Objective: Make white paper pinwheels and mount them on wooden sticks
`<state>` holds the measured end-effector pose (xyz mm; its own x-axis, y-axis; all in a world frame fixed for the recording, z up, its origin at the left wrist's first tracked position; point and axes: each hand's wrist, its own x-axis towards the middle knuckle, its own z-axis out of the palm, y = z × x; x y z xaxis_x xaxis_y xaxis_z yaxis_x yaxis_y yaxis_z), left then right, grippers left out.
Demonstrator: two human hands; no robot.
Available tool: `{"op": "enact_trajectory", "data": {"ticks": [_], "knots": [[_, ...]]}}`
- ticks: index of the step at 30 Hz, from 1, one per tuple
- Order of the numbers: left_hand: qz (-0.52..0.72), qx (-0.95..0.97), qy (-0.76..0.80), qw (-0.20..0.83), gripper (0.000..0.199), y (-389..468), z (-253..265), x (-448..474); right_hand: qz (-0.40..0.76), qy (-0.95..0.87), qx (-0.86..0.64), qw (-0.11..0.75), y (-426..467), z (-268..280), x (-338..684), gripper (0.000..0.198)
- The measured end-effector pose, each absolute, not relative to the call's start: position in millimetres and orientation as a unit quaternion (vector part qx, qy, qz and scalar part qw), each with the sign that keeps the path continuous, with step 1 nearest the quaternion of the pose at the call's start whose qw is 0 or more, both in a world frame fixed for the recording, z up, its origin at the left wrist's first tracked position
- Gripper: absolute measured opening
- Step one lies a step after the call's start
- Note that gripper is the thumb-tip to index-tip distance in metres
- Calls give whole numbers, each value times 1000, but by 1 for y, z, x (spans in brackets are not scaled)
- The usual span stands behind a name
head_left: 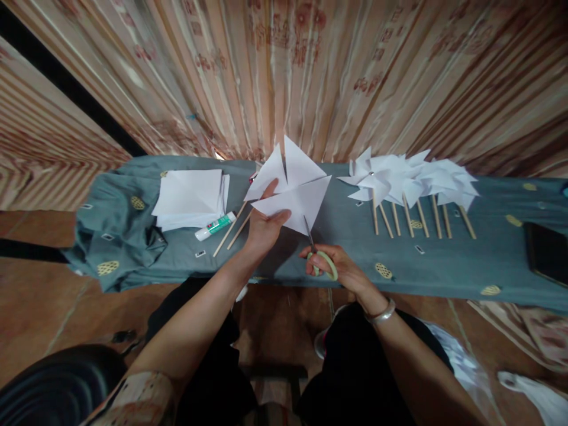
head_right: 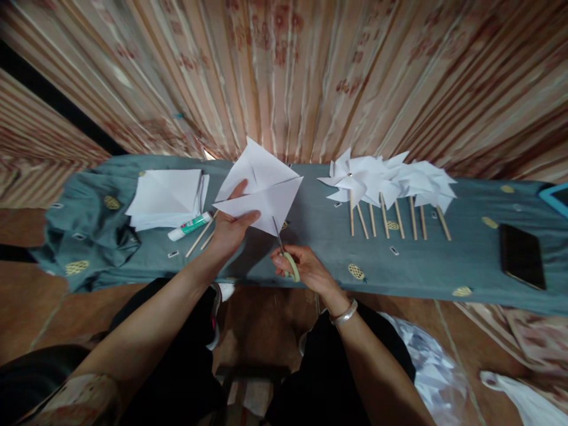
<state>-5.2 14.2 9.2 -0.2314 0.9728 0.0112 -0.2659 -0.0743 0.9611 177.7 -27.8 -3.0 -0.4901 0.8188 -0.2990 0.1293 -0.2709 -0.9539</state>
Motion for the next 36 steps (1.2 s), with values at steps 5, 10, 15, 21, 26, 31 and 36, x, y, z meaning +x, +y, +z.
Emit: {"op": "enact_trajectory", "data": {"ticks": [5, 10, 15, 21, 26, 31, 36], "knots": [[633, 398, 472, 466, 66, 15, 6, -7, 670, -542, -439, 254, -27, -4, 176, 57], [637, 402, 466, 465, 68, 17, 4, -9, 685, -521, -440, 256, -27, -3, 175, 57], [637, 386, 460, 484, 69, 16, 5, -9, 693, -499, -449, 260, -27, -5, 174, 57], [629, 389, 477, 474, 68, 16, 6, -9, 702, -489, -448, 260, -27, -9, 176, 54], [632, 398, 472, 469, 71, 17, 4, -11, 699, -483, -454, 268, -27, -12, 176, 53], [624, 409, 477, 464, 71, 15, 3, -9, 693, -489, -454, 272, -28, -10, 175, 52], [616, 429, 471, 463, 76, 14, 2, -5, 672, -514, -462, 266, -27, -7, 175, 52]]}}
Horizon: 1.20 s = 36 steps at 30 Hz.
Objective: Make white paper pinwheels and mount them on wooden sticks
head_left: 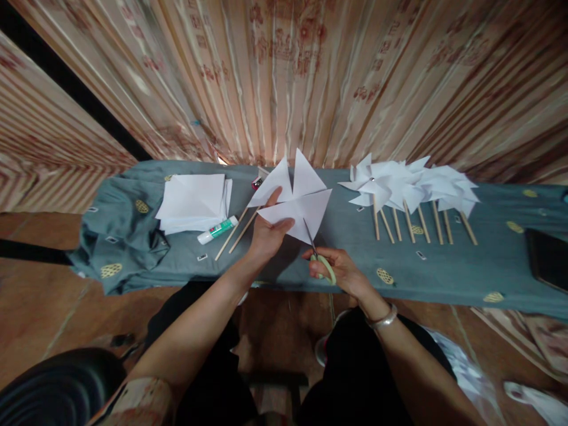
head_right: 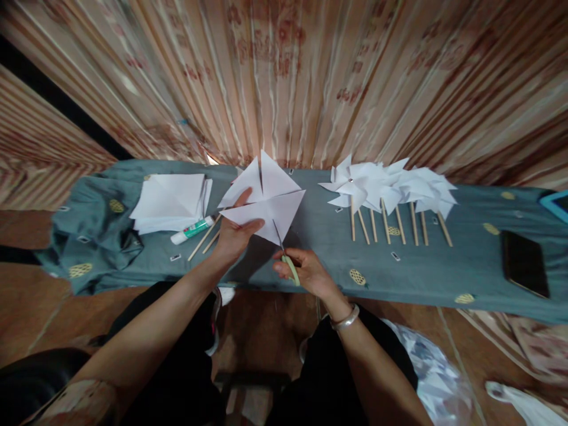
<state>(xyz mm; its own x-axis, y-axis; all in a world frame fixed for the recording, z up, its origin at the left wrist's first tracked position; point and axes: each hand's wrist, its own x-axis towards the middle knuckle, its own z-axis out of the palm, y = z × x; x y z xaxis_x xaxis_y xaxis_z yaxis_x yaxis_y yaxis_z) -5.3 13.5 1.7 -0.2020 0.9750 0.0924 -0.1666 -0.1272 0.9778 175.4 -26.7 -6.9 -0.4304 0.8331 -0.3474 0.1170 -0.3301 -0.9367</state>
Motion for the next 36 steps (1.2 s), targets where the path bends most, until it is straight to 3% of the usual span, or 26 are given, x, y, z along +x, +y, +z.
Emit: {"op": "enact_trajectory", "data": {"ticks": [14, 30, 36], "knots": [[605, 431, 497, 448, 70, 11, 11, -4, 680, -493, -469, 273, -26, -9, 175, 47], [598, 414, 485, 486, 78, 5, 6, -1, 682, -478, -485, 266, -24, -10, 172, 58], [596, 415, 473, 499, 74, 3, 6, 0, 675, -496, -471, 277, -25, -9, 172, 50]]}}
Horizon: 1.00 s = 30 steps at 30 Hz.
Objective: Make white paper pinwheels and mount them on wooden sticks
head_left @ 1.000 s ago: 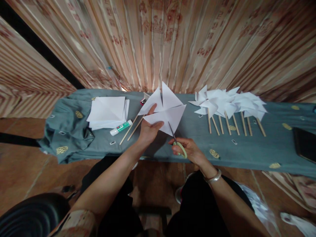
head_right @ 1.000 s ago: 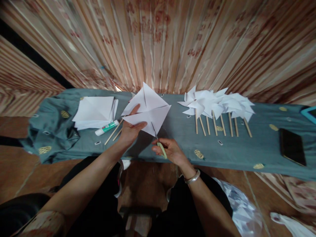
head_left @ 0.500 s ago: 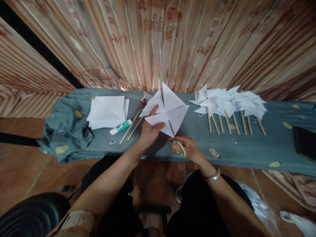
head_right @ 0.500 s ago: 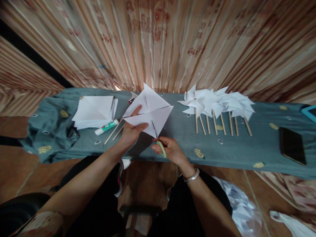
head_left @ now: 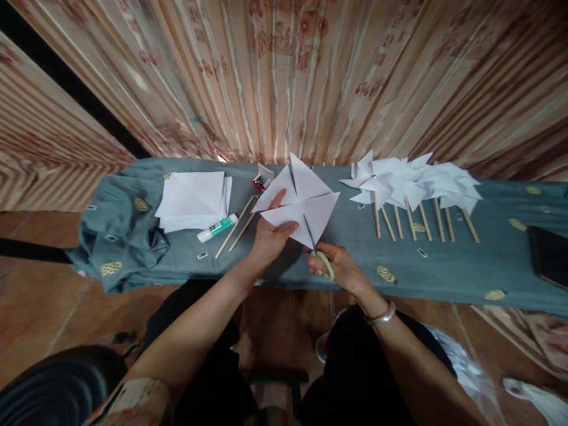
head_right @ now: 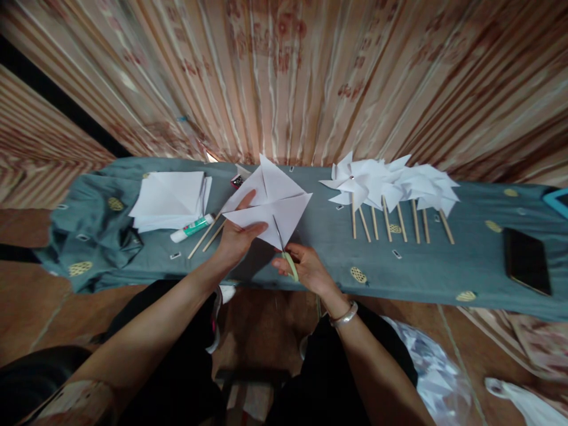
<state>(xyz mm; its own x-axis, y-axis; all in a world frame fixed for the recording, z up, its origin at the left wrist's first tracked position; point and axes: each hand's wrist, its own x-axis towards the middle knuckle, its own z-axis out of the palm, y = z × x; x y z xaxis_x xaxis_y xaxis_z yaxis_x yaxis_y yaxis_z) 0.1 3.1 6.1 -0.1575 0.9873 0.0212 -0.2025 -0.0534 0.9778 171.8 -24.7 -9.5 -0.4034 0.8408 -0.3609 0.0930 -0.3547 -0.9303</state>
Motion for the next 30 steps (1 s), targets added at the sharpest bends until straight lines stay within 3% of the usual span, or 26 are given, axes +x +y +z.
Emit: {"op": "enact_trajectory", "data": {"ticks": [30], "knots": [[590, 415, 469, 510, 75, 1, 4, 1, 659, -497, -483, 293, -24, -14, 172, 48]]}}
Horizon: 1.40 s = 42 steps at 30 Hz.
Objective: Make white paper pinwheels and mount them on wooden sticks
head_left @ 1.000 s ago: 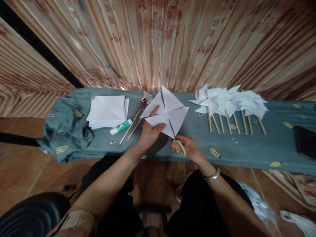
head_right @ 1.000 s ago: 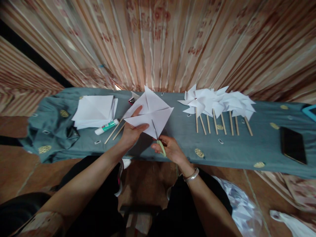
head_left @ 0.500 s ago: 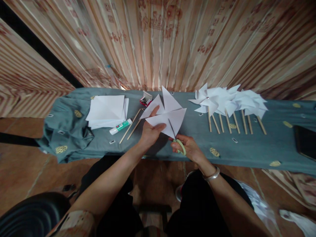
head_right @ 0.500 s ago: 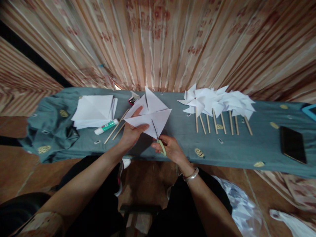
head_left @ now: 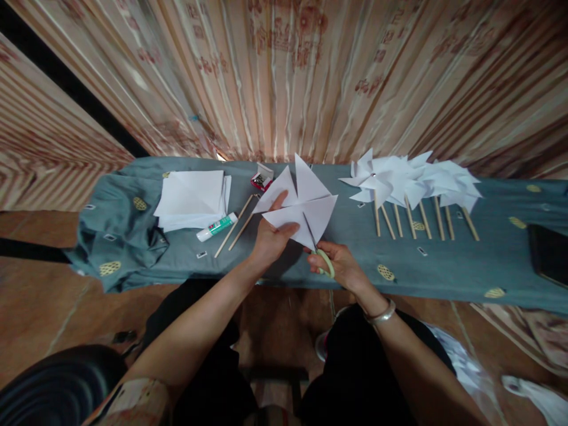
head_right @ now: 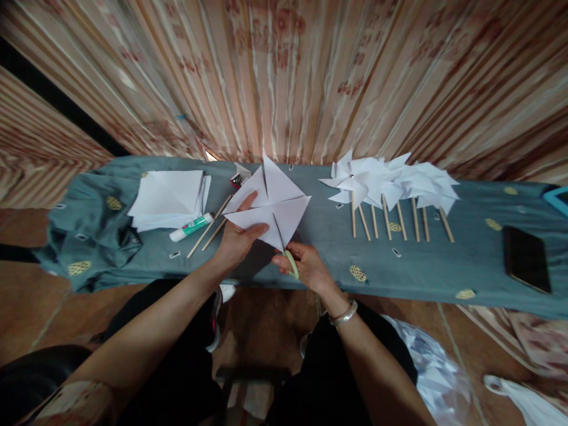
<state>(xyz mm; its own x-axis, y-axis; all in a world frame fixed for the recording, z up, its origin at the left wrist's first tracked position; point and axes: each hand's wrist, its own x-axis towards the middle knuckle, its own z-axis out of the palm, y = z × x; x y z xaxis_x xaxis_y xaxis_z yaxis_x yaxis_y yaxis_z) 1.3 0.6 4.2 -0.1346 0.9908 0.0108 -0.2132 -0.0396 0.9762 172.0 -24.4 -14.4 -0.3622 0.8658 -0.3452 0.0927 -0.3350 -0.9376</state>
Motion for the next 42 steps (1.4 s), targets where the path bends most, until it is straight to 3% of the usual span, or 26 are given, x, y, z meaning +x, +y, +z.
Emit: {"op": "enact_trajectory", "data": {"ticks": [42], "knots": [[574, 421, 484, 509, 75, 0, 1, -1, 669, -479, -483, 300, -25, -4, 165, 49]]}}
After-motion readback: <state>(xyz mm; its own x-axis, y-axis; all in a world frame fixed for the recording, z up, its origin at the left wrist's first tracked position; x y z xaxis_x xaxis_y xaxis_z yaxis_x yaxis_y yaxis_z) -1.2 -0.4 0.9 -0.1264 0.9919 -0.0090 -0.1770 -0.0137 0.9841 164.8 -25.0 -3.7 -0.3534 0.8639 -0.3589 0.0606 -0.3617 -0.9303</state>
